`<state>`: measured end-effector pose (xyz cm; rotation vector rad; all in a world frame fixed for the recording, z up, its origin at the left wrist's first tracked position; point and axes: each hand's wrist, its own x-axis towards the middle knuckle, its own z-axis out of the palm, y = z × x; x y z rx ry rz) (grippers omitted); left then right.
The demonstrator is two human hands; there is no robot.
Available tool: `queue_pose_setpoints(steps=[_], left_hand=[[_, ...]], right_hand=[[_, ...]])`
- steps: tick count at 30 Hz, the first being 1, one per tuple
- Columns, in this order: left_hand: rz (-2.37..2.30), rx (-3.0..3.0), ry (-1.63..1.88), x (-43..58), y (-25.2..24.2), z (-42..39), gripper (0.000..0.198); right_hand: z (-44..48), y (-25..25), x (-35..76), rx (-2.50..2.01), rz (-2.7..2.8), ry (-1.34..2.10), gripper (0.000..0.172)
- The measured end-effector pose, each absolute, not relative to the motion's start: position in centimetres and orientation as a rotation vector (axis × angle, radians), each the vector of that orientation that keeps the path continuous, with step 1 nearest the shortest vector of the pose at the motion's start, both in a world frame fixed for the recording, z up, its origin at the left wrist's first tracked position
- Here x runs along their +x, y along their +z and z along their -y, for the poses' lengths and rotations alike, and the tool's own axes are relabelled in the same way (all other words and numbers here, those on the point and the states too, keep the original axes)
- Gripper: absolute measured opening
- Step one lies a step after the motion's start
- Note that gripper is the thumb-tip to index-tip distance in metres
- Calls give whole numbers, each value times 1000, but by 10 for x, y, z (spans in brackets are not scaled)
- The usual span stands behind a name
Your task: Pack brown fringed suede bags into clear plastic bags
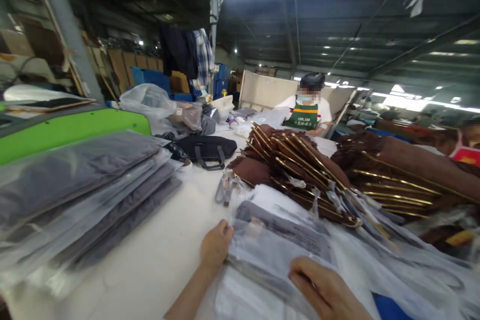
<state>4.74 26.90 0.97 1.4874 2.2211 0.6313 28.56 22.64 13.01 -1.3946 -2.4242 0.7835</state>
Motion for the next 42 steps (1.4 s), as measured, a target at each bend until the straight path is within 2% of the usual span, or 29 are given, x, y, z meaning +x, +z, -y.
queue_pose_setpoints(steps=[4,11,12,16,19,21,26,30,32,34,38,40,42], left_hand=[[-2183,1477,673,49,8,-269,19],[-2167,1491,664,51,0,-271,21],[-2167,1493,655,51,0,-271,21],[-2173,1510,636,52,0,-270,22],[-2180,1517,632,51,0,-269,22],[-2182,1520,630,51,1,-270,22],[-2190,1523,618,52,2,-270,21],[-2182,1486,622,47,7,-272,19],[-2160,1460,644,43,13,-274,17],[-2160,1436,690,41,22,-273,15],[-2211,1485,877,58,41,-249,28],[-1987,1430,995,72,45,-230,25],[-1569,1212,1035,81,47,-215,22]], right_hand=[[-307,134,215,-1307,2890,587,19],[-359,85,175,-1640,2963,461,8],[-363,83,177,-1704,2929,417,9],[-376,87,198,-1937,2742,213,33],[-364,95,211,-2007,2605,43,25],[-342,94,211,-1912,2594,-19,30],[-285,68,213,-1412,2869,223,41],[-289,65,263,-1750,2594,133,37],[-303,73,295,-1916,2443,113,41],[-319,81,319,-1977,2398,207,49],[-350,88,338,-1939,2433,536,54],[-358,89,337,-1889,2451,638,48],[-360,90,328,-1810,2477,682,28]])
